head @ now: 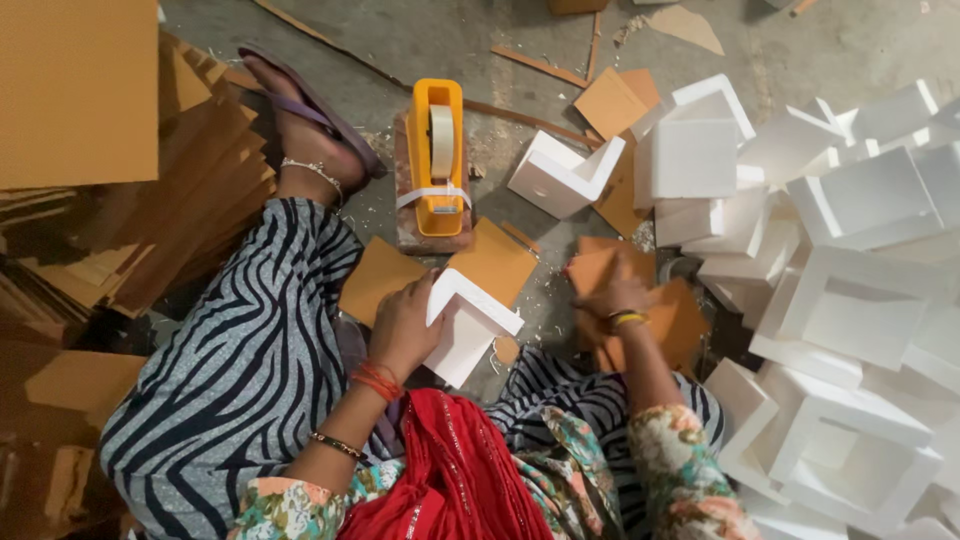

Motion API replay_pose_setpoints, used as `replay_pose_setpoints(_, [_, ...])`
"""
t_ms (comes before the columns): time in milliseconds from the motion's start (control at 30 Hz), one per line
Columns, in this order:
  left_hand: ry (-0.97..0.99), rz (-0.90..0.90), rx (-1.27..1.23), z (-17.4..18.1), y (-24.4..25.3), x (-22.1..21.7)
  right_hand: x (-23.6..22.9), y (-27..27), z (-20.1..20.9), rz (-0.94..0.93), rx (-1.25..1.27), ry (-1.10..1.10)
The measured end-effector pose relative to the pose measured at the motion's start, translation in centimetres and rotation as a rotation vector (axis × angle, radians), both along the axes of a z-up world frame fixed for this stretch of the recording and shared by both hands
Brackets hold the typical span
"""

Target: The person sits on the floor and assembles small cardboard boxes by hand. They pick up flat cardboard pieces and white foam inserts, fold the cardboard, and secure the foam into the corners using a tape dispenser. The process is repeated for multiple units, with finished boxes placed to the side.

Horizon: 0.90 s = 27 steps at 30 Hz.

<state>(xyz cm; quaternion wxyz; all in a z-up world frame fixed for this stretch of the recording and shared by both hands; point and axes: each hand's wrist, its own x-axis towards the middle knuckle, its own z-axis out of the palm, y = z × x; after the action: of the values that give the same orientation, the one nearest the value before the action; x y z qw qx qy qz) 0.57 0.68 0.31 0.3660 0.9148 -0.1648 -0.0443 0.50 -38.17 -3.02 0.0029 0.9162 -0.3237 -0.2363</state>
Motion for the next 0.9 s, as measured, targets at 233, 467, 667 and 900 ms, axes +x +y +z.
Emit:
replay_pose_setpoints(233, [-0.025, 0.019, -0.085, 1.0, -0.1, -0.3, 3.2, 4.2, 1.3, 0.436, 0.164, -0.608])
replay_pose_setpoints(467, [0.034, 0.022, -0.059, 1.0, -0.3, -0.1, 0.0, 6.3, 12.8, 0.251, 0.680, -0.643])
replay_pose_setpoints(667, [0.077, -0.046, -0.286, -6.1, -0.1, -0.4, -4.4, 22.5, 11.1, 0.771, 0.809, -0.544])
replay_pose_setpoints(900, [0.232, 0.074, -0.194, -1.2, 0.8, -0.5, -2.7, 13.2, 17.7, 1.041, 0.740, -0.329])
